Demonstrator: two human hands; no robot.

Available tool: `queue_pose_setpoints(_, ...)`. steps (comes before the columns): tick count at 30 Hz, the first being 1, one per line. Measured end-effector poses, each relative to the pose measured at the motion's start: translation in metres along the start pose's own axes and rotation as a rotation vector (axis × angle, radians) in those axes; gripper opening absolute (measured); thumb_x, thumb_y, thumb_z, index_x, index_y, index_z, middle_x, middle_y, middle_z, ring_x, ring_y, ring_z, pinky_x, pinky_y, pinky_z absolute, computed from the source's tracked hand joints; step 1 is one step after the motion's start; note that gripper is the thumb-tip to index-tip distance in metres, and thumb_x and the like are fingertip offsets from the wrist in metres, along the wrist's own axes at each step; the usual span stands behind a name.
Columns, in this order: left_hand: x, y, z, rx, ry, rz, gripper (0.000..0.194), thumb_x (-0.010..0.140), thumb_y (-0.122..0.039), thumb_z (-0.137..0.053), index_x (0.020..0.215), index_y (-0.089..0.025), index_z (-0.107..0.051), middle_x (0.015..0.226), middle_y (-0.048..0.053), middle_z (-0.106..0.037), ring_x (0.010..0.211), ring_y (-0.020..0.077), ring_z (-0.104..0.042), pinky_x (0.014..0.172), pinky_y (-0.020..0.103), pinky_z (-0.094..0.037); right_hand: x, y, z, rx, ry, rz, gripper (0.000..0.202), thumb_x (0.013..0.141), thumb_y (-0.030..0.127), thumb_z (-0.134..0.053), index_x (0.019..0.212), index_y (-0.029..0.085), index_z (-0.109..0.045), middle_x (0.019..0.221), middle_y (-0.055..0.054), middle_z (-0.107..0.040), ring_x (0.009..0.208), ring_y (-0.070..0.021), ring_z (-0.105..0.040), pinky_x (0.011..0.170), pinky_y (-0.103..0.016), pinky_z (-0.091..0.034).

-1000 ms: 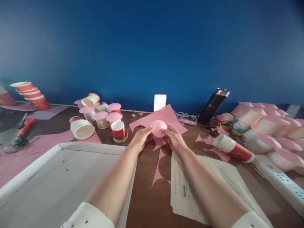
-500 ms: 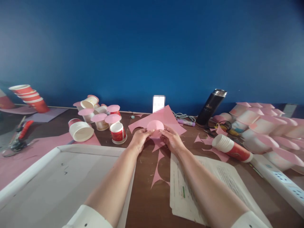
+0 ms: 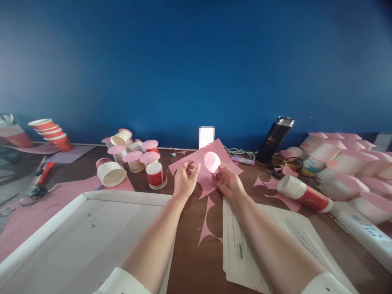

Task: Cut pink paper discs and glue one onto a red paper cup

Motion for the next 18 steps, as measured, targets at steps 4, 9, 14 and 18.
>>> queue_pose_setpoints(4, 0.0, -0.027, 0.018, 0.045, -0.158, -0.163, 0.033, 0.087, -0.044, -0.049, 0.099, -0.017, -0.061, 0.094, 0.009, -0.064, 0.079, 0.0162, -0.06, 0.071, 0.027, -0.047, 0.003, 0.003, 0.004, 0.035, 0.015, 0.006, 0.017, 0.072, 0.016, -0.069, 0.087, 0.02, -0.063, 0.067, 0.003, -0.062, 0.056, -0.009, -0.054, 0.058, -0.021, -0.052)
queue_pose_setpoints(9, 0.02, -0.067, 0.041, 0.032, -0.189, -0.21, 0.031, 0.084, -0.039, -0.054, 0.105, -0.017, -0.06, 0.084, 0.005, -0.063, 0.068, 0.0125, -0.058, 0.064, 0.023, -0.045, 0.0, 0.008, 0.0, -0.047, 0.041, 0.044, 0.024, 0.071, 0.02, -0.071, 0.094, 0.02, -0.066, 0.075, 0.002, -0.064, 0.057, -0.0086, -0.054, 0.057, -0.022, -0.051)
queue_pose_setpoints(14, 0.035, -0.094, 0.089, 0.197, -0.142, -0.282, 0.033, 0.083, -0.038, -0.054, 0.109, -0.017, -0.059, 0.087, 0.004, -0.065, 0.069, 0.0132, -0.059, 0.065, 0.026, -0.048, -0.007, -0.004, -0.012, -0.561, 0.121, 0.08, 0.044, 0.071, 0.031, -0.074, 0.113, 0.02, -0.064, 0.079, 0.0, -0.067, 0.06, -0.0094, -0.059, 0.054, -0.021, -0.049)
queue_pose_setpoints(18, 0.028, -0.064, 0.14, 0.479, -0.243, -0.246, 0.034, 0.082, -0.042, -0.055, 0.107, -0.02, -0.061, 0.093, 0.004, -0.066, 0.078, 0.0177, -0.06, 0.074, 0.034, -0.049, -0.013, -0.012, -0.024, -0.989, 0.173, 0.201, 0.044, 0.077, 0.037, -0.067, 0.117, 0.023, -0.062, 0.08, -0.001, -0.069, 0.062, -0.014, -0.063, 0.058, -0.027, -0.052)
Point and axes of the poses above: each hand's wrist, its own x-axis towards the middle knuckle, its own z-axis out of the back of the hand, y = z × x, the point moved 10 cm from there along x, towards the middle knuckle
